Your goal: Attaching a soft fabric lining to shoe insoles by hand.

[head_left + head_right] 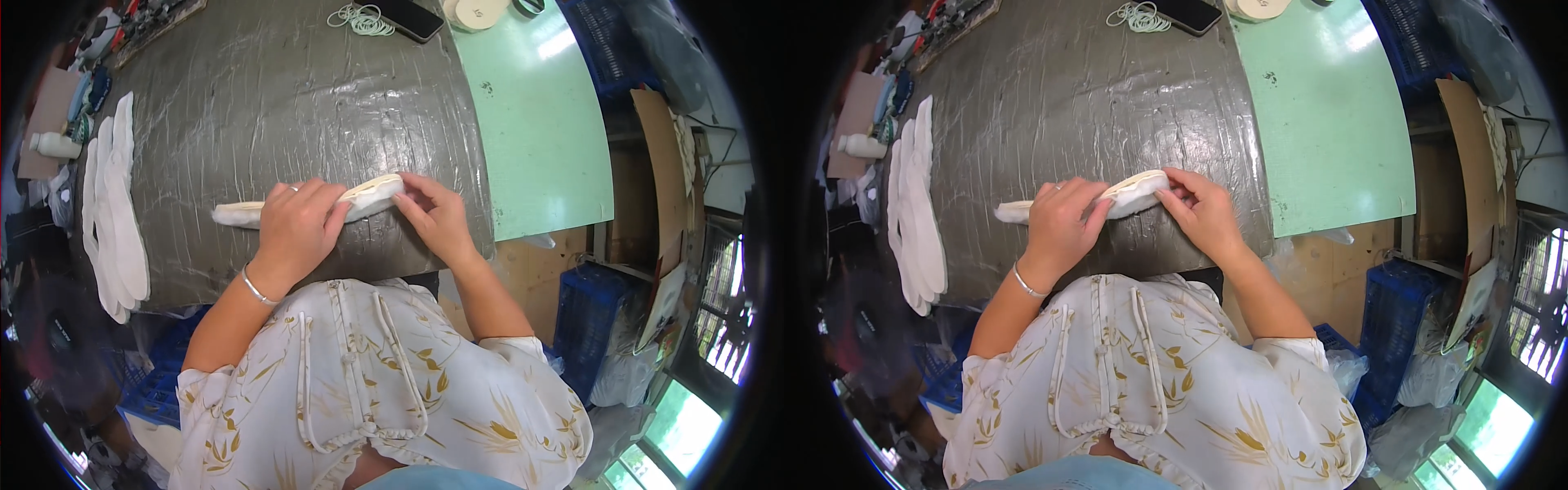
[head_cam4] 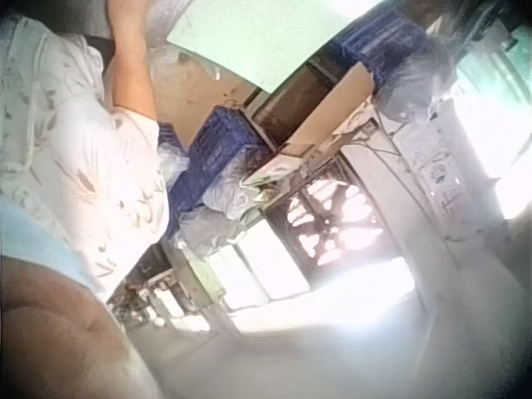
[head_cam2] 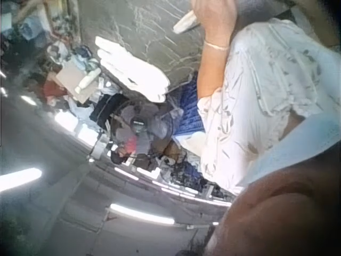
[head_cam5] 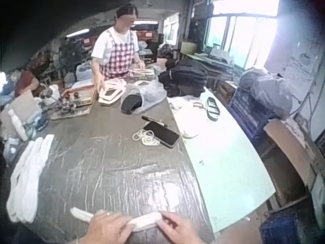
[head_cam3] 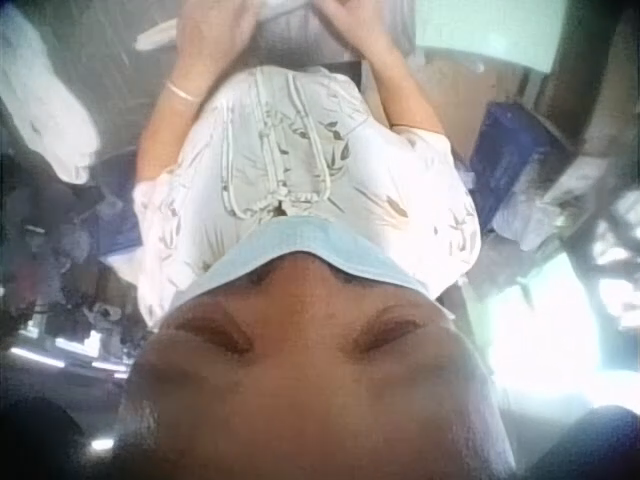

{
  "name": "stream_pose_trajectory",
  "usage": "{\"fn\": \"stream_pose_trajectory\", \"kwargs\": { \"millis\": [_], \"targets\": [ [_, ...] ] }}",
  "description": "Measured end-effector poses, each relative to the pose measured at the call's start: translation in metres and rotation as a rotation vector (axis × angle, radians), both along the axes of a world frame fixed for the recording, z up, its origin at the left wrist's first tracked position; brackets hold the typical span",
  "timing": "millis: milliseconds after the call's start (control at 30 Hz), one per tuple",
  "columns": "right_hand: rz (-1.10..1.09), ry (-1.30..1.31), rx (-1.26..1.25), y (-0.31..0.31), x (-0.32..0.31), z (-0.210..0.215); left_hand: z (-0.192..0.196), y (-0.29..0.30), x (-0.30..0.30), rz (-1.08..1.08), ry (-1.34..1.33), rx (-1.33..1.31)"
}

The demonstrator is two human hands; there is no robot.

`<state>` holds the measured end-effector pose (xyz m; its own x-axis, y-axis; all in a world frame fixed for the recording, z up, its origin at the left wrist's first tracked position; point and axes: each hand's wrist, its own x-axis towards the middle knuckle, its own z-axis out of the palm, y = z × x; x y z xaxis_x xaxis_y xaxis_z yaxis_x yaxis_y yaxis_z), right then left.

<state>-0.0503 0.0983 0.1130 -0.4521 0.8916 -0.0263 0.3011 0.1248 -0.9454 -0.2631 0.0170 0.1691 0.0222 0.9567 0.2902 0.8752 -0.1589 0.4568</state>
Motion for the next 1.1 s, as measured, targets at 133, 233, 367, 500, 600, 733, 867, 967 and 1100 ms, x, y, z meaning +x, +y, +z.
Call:
{"fn": "stream_pose_trajectory", "kwargs": {
  "millis": [133,233,367,500,600,733,867,967,1100],
  "targets": [
    [0.035,0.19,-0.019,0.011,-0.011,0.018,0.031,0.008,-0.012,-0.052,-0.34,-0.223],
    [0.087,0.138,0.156,0.021,-0.019,0.035,0.042,0.023,-0.023,-0.05,-0.559,-0.325],
    [0.102,0.088,0.318,0.021,-0.031,0.053,0.057,0.038,-0.032,-0.106,-0.59,-0.416],
    [0.053,0.147,0.467,0.02,-0.042,0.061,0.063,0.048,-0.043,-0.107,-0.686,-0.446],
    [-0.004,0.156,0.654,0.021,-0.052,0.066,0.075,0.049,-0.048,-0.072,-0.682,-0.439],
    [-0.079,0.157,0.822,0.028,-0.062,0.079,0.089,0.054,-0.051,-0.04,-0.7,-0.367],
    [-0.116,0.136,1.082,0.04,-0.069,0.106,0.101,0.057,-0.054,-0.055,-0.789,-0.278],
    [-0.105,0.118,1.207,0.05,-0.075,0.125,0.106,0.06,-0.059,-0.093,-0.795,-0.167],
    [-0.086,0.086,1.364,0.055,-0.078,0.145,0.114,0.057,-0.056,-0.111,-0.938,-0.117]
  ]
}}
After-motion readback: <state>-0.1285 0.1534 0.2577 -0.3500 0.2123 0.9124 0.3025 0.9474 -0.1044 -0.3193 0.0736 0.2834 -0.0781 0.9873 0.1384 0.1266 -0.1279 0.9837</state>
